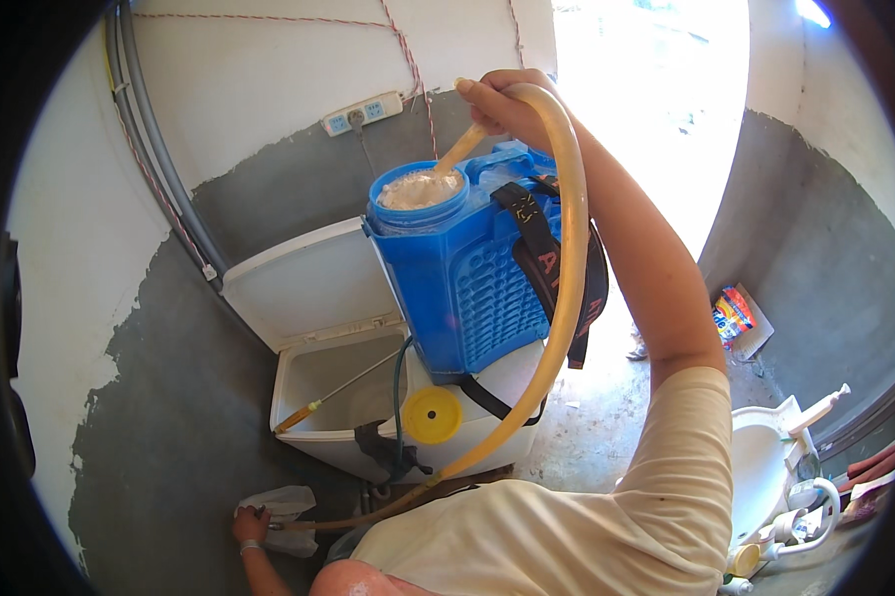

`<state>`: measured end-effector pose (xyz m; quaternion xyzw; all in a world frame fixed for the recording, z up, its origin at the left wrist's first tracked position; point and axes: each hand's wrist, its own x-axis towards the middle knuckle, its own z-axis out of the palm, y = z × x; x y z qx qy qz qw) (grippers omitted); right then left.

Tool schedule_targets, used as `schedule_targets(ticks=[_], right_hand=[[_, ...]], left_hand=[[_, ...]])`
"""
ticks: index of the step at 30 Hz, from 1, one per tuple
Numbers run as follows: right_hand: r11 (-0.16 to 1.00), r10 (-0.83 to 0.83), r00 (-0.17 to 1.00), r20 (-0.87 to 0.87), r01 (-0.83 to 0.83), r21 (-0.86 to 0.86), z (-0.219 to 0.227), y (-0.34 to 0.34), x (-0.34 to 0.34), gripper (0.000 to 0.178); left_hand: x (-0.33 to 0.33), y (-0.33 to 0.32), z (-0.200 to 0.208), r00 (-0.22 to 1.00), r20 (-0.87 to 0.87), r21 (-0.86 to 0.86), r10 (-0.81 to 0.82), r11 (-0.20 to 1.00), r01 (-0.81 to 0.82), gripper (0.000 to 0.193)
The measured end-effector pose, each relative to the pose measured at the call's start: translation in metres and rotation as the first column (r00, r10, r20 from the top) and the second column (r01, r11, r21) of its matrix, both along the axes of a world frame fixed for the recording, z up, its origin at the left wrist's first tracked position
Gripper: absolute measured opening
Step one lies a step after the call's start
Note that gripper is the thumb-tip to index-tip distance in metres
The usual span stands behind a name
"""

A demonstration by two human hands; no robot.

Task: The person fills a blue backpack sprayer with water from a washing machine using a yellow hose, then adds liquid from a small white bottle into the sprayer tank. The person handles the hose and bottle to complete the filling process.

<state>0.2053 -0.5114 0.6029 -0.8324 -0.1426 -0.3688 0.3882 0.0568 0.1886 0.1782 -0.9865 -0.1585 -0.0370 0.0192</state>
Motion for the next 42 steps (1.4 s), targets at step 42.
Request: schedule_targets(ticks=[42], right_hand=[[0.996, 0.083, 0.995, -0.047, -0.083, -0.005, 0.009, 0.038, 0.045, 0.044]], left_hand=[[0.005, -0.006, 0.01, 0.988, -0.125, 0.052, 0.086, 0.995, -0.08, 0.036]])
